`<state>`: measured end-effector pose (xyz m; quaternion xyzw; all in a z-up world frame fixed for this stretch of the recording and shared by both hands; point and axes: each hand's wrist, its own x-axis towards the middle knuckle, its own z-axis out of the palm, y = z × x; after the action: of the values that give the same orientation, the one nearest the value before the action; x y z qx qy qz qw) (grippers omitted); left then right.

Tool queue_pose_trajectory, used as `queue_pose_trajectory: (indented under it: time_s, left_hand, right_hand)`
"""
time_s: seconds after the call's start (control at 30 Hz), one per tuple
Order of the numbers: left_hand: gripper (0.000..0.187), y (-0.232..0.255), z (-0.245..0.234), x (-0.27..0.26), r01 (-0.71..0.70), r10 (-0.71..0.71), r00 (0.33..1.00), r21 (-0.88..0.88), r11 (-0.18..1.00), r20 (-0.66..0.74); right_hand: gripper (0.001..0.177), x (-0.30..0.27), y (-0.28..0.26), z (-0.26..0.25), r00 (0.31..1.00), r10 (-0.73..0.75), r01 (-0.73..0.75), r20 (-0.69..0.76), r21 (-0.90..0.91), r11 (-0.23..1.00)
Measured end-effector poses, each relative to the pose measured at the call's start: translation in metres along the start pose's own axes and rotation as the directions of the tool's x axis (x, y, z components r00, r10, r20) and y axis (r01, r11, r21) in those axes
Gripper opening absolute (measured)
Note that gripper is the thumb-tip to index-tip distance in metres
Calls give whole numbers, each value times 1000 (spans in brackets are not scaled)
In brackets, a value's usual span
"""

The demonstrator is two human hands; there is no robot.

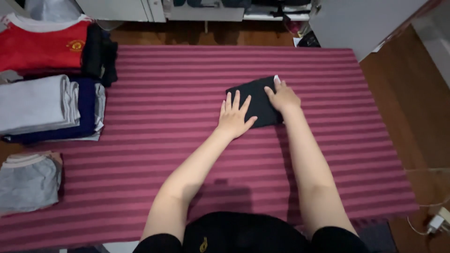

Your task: The person folds a pair of black shorts with white stripes on a striped pink surface. They smooth the fabric, fold the legs inward, then fold the garment in half and again to form a compact rectangle.

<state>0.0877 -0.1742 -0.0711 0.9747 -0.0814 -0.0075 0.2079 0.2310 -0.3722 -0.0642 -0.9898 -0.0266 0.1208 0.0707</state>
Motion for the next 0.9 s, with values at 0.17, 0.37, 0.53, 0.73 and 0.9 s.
queue_pose_trajectory:
  time_s: [0.17, 0.37, 0.53, 0.73, 0.9]
  left_hand:
    - [80, 0, -1, -1, -2, 2, 1000, -35, 999, -12]
    - [82, -4, 6, 2, -13, 12, 999, -16, 1000, -37]
    - [82, -7, 11, 4, -14, 14, 998, -8, 1000, -66]
    - [82, -4, 10, 0, -24, 23, 997, -12, 1000, -78]
    - [77, -9, -23, 17, -30, 12, 994, -165, 986, -108]
  right_hand:
    - [88, -15, -8, -2, 989, 56, -54, -137, 25, 998]
    - [113, -68, -34, -83, 972, 41, -106, 230, 281, 954]
    - [95, -121, -46, -140, 897, -140, -182, 420, 639, 747]
    - [62, -97, -28, -125, 906, -371, 134, 203, 695, 707]
    - [65, -84, -63, -160, 900, -431, 398, 58, 293, 869]
